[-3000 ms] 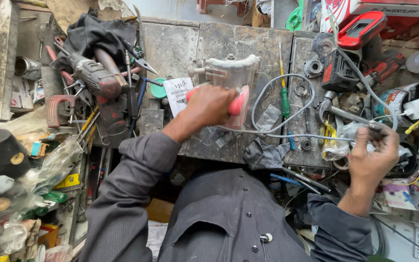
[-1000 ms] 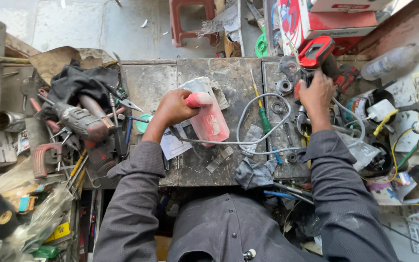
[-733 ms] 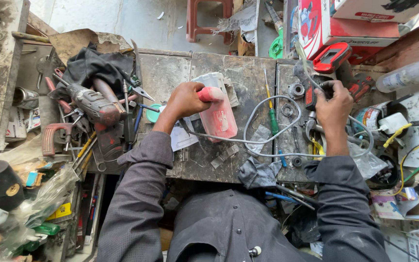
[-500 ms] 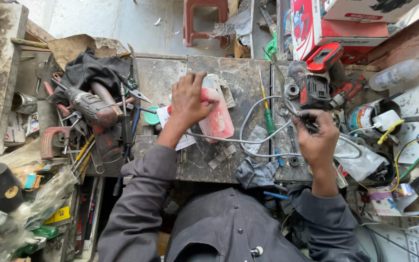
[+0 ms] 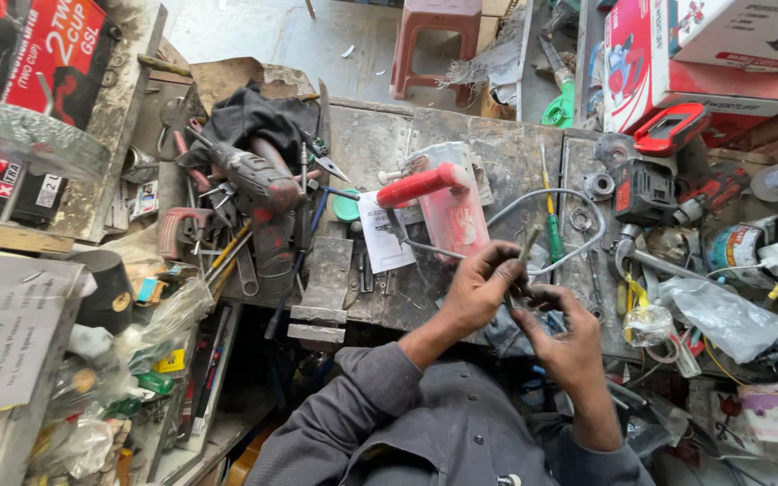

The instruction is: The person rummages through a box of screws on a cluttered workbench, then picks up a cordless drill and handles its red battery pack, working on it with a small hand tool. They then pick up a pink angle grinder, work on its head, and finally handle a hose and small components on the bench.

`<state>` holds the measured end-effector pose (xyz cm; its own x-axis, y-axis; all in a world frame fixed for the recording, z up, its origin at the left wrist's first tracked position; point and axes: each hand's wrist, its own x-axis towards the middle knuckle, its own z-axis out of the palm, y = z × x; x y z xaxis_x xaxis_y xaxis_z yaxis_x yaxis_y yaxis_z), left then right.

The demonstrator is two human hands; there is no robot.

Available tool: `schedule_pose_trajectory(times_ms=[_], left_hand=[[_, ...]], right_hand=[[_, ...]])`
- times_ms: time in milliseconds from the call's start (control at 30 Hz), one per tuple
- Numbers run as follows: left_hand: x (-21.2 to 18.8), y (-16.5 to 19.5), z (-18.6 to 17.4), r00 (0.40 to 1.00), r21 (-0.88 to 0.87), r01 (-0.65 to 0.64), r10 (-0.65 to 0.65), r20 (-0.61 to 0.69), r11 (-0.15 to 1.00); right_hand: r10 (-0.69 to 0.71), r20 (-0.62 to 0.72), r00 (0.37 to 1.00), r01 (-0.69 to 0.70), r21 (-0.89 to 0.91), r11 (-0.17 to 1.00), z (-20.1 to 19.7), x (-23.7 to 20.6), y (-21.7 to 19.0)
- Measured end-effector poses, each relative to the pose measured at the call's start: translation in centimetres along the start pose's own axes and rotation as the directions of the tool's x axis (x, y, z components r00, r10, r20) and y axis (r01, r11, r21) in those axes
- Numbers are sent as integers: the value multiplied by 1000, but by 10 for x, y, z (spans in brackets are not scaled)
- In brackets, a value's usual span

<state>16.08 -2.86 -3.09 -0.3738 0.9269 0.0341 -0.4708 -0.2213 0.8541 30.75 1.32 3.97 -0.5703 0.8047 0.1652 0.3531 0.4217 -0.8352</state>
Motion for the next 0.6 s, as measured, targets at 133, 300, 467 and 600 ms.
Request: schedule_pose_trajectory(times_ms=[133,300,467,600], left_hand=[[-24,-10,8,997,50,51,-54,59,997],[-35,-14,16,989,39,131,-133,71,991],[-25,-23,20,988,-63,148,-150,-37,987],[4,-37,26,961,-268,244,-270,-66,932]], right_hand=[[24,-202,979,-9,78,997,-1,-4,0],[-42,-288,957,28,-52,998,6,-10,0],[152,-355,922,78,556,827,29,-15,5],[120,-344,931,209,774,598,51,-20,18]])
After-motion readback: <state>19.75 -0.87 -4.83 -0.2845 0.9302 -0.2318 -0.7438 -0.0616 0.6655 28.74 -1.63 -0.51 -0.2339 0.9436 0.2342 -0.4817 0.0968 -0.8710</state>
